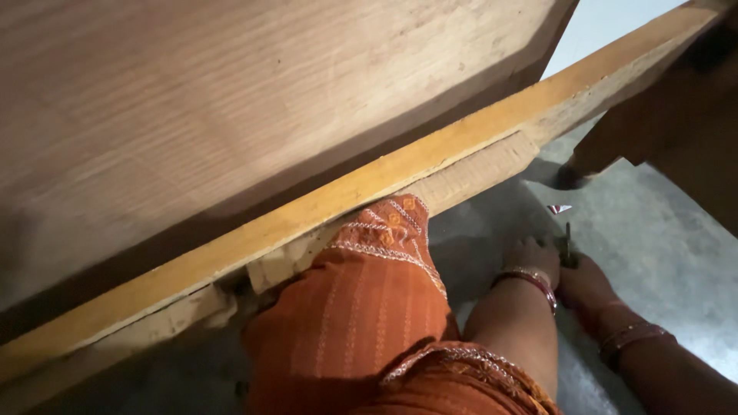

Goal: The person removes wooden slats from a bed frame, then uses a screwdriver and pliers to loosen and remove screws from the frame joints. The person works on multiple corners of the frame, using both hands to stabilize and manipulate the tools.

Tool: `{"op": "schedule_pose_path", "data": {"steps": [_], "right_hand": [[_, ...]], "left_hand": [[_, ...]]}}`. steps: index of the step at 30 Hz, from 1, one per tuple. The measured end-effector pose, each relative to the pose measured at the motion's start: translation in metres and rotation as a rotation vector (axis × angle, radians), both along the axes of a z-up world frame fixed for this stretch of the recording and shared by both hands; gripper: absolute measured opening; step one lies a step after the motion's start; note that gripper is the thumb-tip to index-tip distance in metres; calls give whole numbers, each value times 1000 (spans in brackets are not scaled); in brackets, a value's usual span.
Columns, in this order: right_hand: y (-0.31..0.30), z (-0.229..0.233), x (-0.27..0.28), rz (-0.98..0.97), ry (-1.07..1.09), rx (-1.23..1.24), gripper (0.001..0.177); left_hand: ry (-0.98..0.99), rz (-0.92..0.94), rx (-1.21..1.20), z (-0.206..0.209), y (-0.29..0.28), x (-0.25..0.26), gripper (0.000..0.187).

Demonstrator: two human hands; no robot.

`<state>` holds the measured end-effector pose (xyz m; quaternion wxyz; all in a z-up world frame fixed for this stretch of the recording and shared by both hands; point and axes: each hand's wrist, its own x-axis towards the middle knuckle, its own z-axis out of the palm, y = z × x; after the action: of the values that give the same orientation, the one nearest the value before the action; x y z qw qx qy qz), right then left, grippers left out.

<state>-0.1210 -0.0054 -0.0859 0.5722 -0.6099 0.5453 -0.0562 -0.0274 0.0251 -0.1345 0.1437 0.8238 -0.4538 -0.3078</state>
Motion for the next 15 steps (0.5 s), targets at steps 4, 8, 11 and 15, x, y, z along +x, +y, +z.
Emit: {"op": "schedule_pose_path", "data": {"steps": [4, 8, 11, 15], "right_hand": [[24, 15, 34, 443, 265, -233, 49], [50, -3, 84, 1158, 1165, -625, 40], [43, -23, 79, 1128, 1169, -620, 41], [24, -49, 65, 1013, 1059, -615, 39]], "left_hand": [[-18, -38, 28, -6, 2, -8, 41], [-17, -68, 38, -10, -4, -18, 40], [-11, -75, 44, -14, -5, -22, 38], [-10, -75, 52, -21, -7, -20, 37]]}}
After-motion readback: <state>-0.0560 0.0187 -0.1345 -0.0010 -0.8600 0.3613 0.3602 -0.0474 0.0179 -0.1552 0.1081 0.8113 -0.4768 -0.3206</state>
